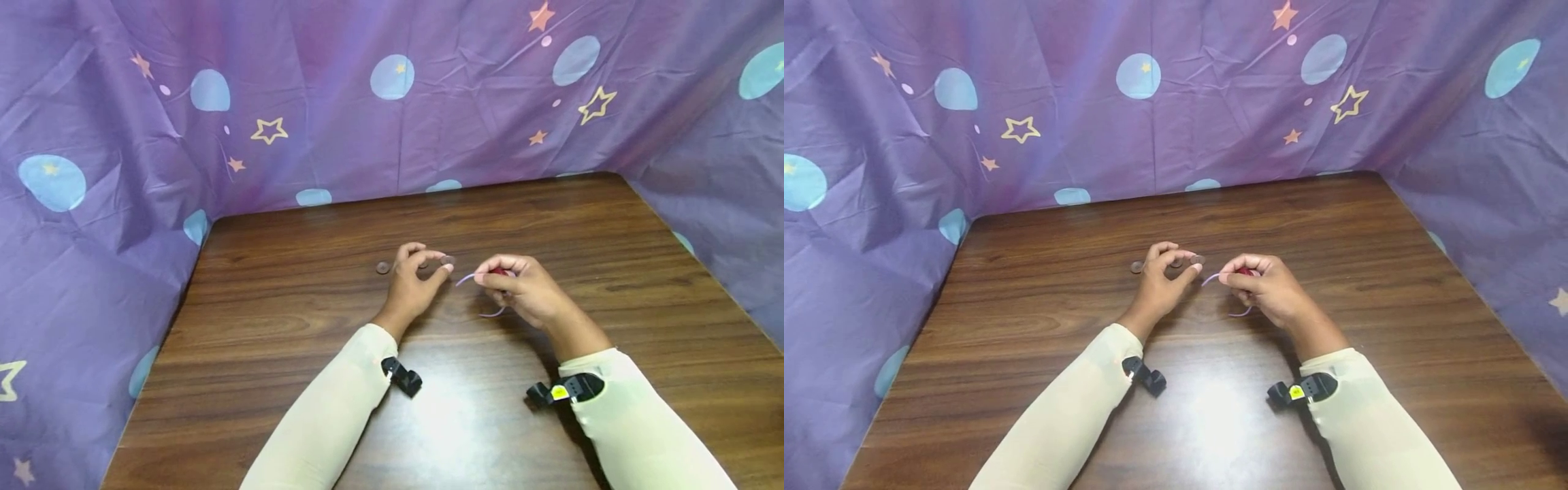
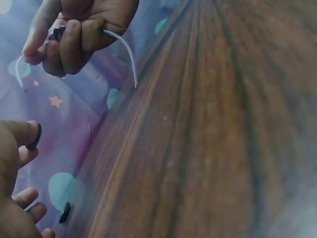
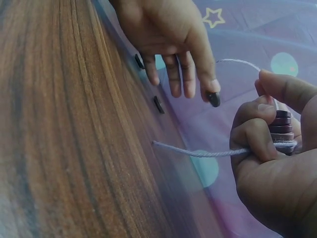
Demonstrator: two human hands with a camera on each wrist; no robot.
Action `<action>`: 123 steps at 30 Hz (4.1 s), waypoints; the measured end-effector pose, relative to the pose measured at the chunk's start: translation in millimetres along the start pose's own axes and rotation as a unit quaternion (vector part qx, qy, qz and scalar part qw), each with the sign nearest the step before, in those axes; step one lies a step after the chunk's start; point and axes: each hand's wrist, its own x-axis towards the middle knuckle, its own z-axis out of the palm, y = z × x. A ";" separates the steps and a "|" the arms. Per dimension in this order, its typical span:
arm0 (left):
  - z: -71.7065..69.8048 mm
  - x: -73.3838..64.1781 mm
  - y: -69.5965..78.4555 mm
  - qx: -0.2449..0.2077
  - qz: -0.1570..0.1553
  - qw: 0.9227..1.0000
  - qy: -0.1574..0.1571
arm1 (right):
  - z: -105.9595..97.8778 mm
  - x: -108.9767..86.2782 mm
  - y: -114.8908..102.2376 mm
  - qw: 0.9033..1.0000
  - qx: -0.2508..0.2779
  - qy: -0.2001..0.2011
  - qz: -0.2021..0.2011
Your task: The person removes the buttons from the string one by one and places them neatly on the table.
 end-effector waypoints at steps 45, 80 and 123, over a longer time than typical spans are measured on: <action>26.4 22.3 -6.6 0.191 -0.100 0.976 -0.018 | 3.4 -2.5 -2.1 1.000 -0.015 -0.009 0.011; 33.2 23.8 -4.6 0.257 -0.098 0.961 -0.020 | 3.9 -2.7 -2.4 1.000 -0.019 -0.024 0.009; 20.6 13.0 0.8 0.180 -0.090 0.979 -0.013 | 3.2 -2.2 -0.6 0.999 -0.020 -0.020 0.015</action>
